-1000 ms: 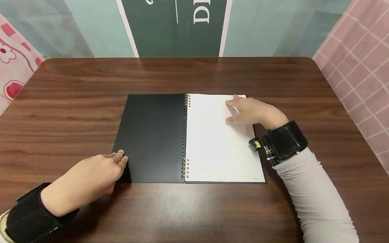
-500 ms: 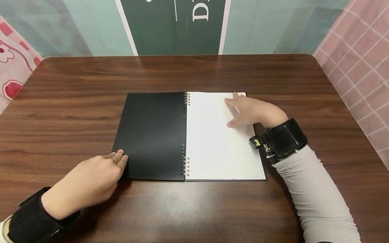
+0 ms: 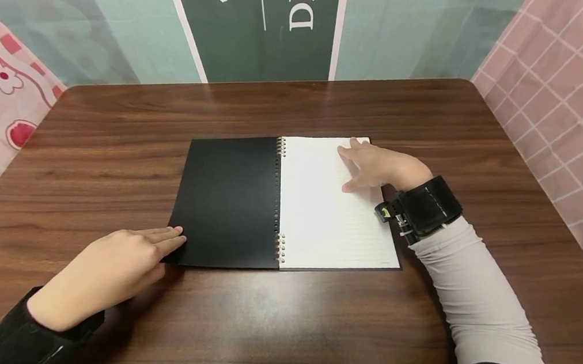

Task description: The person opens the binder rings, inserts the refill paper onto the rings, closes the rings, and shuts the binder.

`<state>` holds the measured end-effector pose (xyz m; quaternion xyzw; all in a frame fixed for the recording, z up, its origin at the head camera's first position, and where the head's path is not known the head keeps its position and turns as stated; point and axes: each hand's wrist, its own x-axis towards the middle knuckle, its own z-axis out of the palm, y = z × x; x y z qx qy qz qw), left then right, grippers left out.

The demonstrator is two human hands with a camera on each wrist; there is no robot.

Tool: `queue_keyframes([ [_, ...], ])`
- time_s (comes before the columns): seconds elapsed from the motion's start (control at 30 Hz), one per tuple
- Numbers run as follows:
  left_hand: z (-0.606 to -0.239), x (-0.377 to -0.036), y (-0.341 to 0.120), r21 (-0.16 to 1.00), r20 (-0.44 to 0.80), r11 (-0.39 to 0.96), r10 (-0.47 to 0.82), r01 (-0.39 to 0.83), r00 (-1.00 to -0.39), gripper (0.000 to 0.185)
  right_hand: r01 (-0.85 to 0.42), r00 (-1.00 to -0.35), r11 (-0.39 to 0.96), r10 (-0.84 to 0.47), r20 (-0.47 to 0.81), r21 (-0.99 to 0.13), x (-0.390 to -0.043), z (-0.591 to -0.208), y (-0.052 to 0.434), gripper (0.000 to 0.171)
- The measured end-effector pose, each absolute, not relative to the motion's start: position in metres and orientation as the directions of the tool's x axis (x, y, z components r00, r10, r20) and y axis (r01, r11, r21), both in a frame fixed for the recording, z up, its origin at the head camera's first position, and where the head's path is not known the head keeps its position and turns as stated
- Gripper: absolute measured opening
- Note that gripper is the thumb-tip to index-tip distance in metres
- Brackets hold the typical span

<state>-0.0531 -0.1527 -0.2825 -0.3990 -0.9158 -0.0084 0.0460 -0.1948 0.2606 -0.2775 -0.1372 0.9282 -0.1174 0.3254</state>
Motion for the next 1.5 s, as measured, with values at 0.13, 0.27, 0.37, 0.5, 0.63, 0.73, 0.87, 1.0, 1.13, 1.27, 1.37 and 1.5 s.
queue_keyframes([
  [0.13,-0.276,-0.05,-0.158,0.008,0.098,0.692,0.717,0.721,-0.69,0.033,-0.178,-0.749,0.932,-0.336,-0.571,-0.316,-0.195,-0.278,0.261,0.095],
  [0.27,-0.273,-0.047,-0.162,0.011,0.148,0.693,0.711,0.72,-0.687,0.037,-0.185,-0.751,0.93,-0.343,-0.564,-0.318,-0.195,-0.278,0.262,0.094],
  [0.37,-0.271,-0.044,-0.165,0.011,0.192,0.693,0.706,0.721,-0.682,0.039,-0.191,-0.753,0.929,-0.347,-0.559,-0.318,-0.194,-0.278,0.262,0.094],
  [0.5,-0.266,-0.043,-0.169,-0.002,0.275,0.684,0.702,0.729,-0.657,0.039,-0.199,-0.756,0.93,-0.346,-0.556,-0.308,-0.194,-0.277,0.261,0.095],
  [0.63,-0.261,-0.042,-0.172,-0.024,0.358,0.676,0.694,0.736,-0.625,0.024,-0.2,-0.764,0.935,-0.337,-0.551,-0.294,-0.194,-0.278,0.261,0.095],
  [0.73,-0.258,-0.042,-0.173,-0.01,0.396,0.656,0.696,0.755,-0.599,0.052,-0.201,-0.77,0.936,-0.334,-0.544,-0.289,-0.194,-0.28,0.26,0.095],
  [0.87,-0.255,-0.041,-0.174,0.044,0.407,0.627,0.7,0.778,-0.587,0.062,-0.207,-0.778,0.939,-0.329,-0.535,-0.276,-0.194,-0.283,0.26,0.097],
  [1.0,-0.25,-0.04,-0.174,0.074,0.422,0.61,0.698,0.789,-0.579,0.059,-0.209,-0.785,0.94,-0.325,-0.527,-0.269,-0.194,-0.283,0.26,0.097],
  [1.13,-0.244,-0.041,-0.172,0.078,0.441,0.591,0.702,0.803,-0.559,0.055,-0.202,-0.785,0.94,-0.324,-0.528,-0.276,-0.193,-0.281,0.261,0.096],
  [1.27,-0.24,-0.043,-0.169,0.077,0.464,0.564,0.709,0.822,-0.531,0.051,-0.189,-0.783,0.94,-0.319,-0.534,-0.284,-0.194,-0.28,0.261,0.095],
  [1.37,-0.236,-0.045,-0.166,0.059,0.478,0.553,0.715,0.831,-0.51,0.05,-0.189,-0.783,0.94,-0.319,-0.535,-0.284,-0.194,-0.28,0.262,0.095],
  [1.5,-0.232,-0.048,-0.164,0.039,0.476,0.55,0.723,0.834,-0.5,0.05,-0.187,-0.782,0.94,-0.319,-0.536,-0.286,-0.194,-0.279,0.262,0.095],
])
